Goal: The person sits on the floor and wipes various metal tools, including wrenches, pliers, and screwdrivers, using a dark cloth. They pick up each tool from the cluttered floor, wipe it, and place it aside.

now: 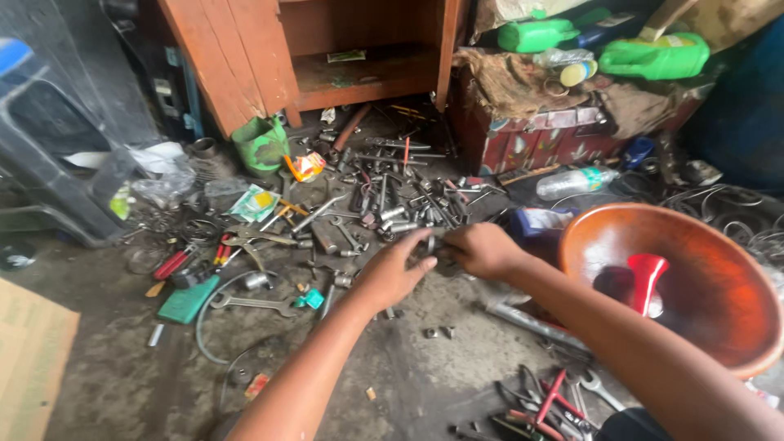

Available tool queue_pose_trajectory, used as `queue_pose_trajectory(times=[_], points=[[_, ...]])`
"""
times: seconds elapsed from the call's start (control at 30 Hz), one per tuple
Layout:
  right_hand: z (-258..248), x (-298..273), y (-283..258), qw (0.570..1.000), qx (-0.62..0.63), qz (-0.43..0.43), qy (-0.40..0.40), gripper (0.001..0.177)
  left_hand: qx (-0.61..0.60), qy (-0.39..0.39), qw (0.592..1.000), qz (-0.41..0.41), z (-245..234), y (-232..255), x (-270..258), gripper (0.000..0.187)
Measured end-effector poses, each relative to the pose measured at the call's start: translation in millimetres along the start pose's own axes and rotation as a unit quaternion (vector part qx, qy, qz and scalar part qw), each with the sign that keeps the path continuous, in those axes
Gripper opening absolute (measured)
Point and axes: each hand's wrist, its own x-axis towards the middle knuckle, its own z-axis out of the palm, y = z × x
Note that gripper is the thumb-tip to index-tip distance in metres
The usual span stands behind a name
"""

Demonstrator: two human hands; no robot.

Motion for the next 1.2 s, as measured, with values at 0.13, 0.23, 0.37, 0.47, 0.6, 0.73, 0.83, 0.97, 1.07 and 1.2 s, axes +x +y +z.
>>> queue_pose_trajectory(times=[0.13, 0.23, 0.37, 0.47, 0.6, 0.73, 0.83, 0.97, 1.07, 1.2], points=[[3, 5, -12, 0.999, -0.024, -0.022, -0.037, 0.02, -0.021, 0.032, 0.998, 0.052, 0, 4, 1, 0.038], [10, -5, -17, 0.998, -0.029, -0.033, -0.052, 0.022, 0.008, 0.003, 1.0, -0.022, 8, 4, 0, 0.029], [12, -10, -8, 0.997, -0.034, -0.041, -0.055, 0.019, 0.016, 0.037, 0.998, 0.048, 12, 11, 2, 0.034], [9, -16, 1, 0.996, -0.066, -0.025, -0.052, 0.016, 0.011, 0.053, 0.998, 0.031, 6, 15, 2, 0.033], [-3, -24, 12, 0.993, -0.076, 0.053, -0.077, 0.016, -0.03, 0.046, 0.998, 0.022, -5, 17, 1, 0.027], [3, -29, 17, 0.981, -0.109, 0.102, -0.125, 0.017, -0.036, 0.022, 0.999, -0.014, -5, 13, -6, 0.025], [19, -33, 37, 0.968, -0.129, 0.137, -0.167, 0.015, -0.02, -0.009, 0.996, -0.083, -2, 5, -3, 0.023], [40, -50, 96, 0.96, -0.126, 0.198, -0.15, 0.038, -0.035, 0.046, 0.996, -0.064, -9, -26, 3, 0.021], [36, -80, 149, 0.936, -0.147, 0.251, -0.196, 0.027, -0.003, 0.1, 0.994, -0.031, -16, -62, 3, 0.021], [28, -110, 179, 0.931, -0.146, 0.296, -0.153, 0.028, 0.122, -0.052, 0.95, -0.283, 4, -111, -20, 0.026]])
